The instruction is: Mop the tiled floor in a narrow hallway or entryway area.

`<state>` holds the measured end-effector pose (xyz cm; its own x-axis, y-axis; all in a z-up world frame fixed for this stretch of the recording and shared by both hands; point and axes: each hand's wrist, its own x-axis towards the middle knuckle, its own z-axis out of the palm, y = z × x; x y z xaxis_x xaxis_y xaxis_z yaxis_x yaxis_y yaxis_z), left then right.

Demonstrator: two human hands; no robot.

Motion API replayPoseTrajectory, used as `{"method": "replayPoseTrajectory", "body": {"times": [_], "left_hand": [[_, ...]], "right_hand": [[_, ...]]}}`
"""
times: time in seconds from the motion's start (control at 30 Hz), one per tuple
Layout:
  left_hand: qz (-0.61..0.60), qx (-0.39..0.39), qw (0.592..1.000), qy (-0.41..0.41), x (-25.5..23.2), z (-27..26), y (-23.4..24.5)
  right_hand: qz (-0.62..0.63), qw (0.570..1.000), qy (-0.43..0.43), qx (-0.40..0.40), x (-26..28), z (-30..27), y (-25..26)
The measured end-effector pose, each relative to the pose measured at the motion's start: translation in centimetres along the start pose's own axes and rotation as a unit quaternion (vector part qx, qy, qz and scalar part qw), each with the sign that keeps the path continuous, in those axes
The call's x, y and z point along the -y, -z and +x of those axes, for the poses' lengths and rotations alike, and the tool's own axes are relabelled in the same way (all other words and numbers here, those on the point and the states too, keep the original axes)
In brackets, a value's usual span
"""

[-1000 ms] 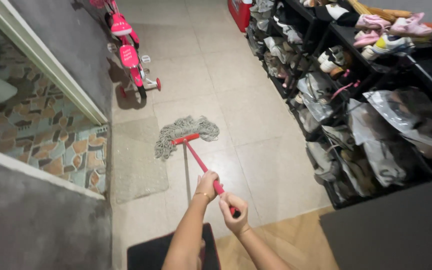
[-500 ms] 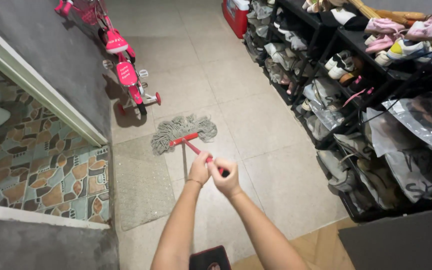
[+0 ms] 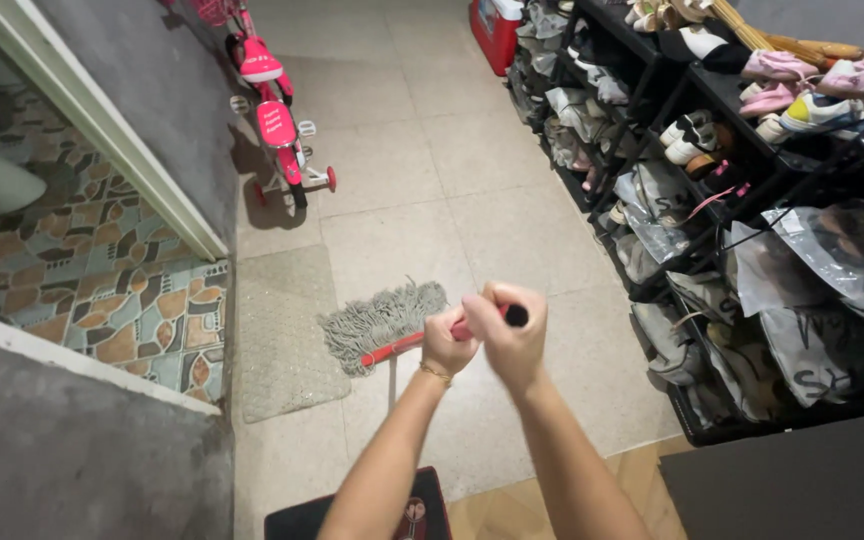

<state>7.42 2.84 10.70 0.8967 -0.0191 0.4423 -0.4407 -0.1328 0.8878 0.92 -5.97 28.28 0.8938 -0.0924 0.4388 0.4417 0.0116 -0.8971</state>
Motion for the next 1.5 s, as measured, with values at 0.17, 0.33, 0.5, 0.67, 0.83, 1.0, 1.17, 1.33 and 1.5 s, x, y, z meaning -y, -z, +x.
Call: {"method": "replayPoseTrajectory", "body": {"times": [0.17,0.33,0.5,0.67,0.83,1.0,1.17,1.33,1.5], "left_hand": [[0.024,0.002,0.983,-0.184,-0.4,-0.4,1.0],[0.033,0.018,0.981,-0.189,2.5,-0.2,1.0],[0.049,0.014,0.986,-0.156,7.3,0.6,1.6],[0.053,0.022,0.983,-0.172,8.2,3.1,3.3],[0.1,0.055,0.984,-0.137,14.3,4.4,5.2],[0.277,0.113,0.954,-0.035,17.1,4.9,7.7],[0.275,0.136,0.95,-0.055,16.3,2.3,6.3],[0.156,0.225,0.961,-0.035,12.8,-0.5,2.3],[0.105,0.249,0.958,-0.094,5.9,-4.6,-3.4]], "right_hand": [[0.027,0.997,0.031,-0.063,-0.7,-3.5,-0.9],[0.079,0.992,0.018,-0.094,-1.8,-3.9,-1.5],[0.078,0.994,0.023,-0.068,-5.7,-3.9,-2.5],[0.048,0.994,0.058,-0.074,-7.9,-2.4,-4.4],[-0.044,0.992,0.089,-0.077,-13.1,-2.4,-5.8],[-0.135,0.99,0.046,0.022,-17.1,-2.1,-6.4],[-0.106,0.992,0.061,-0.005,-16.8,-5.4,-5.0],[-0.118,0.992,0.019,-0.039,-11.1,-8.5,-0.9],[-0.126,0.989,-0.007,-0.08,-4.7,-12.3,4.5]]}}
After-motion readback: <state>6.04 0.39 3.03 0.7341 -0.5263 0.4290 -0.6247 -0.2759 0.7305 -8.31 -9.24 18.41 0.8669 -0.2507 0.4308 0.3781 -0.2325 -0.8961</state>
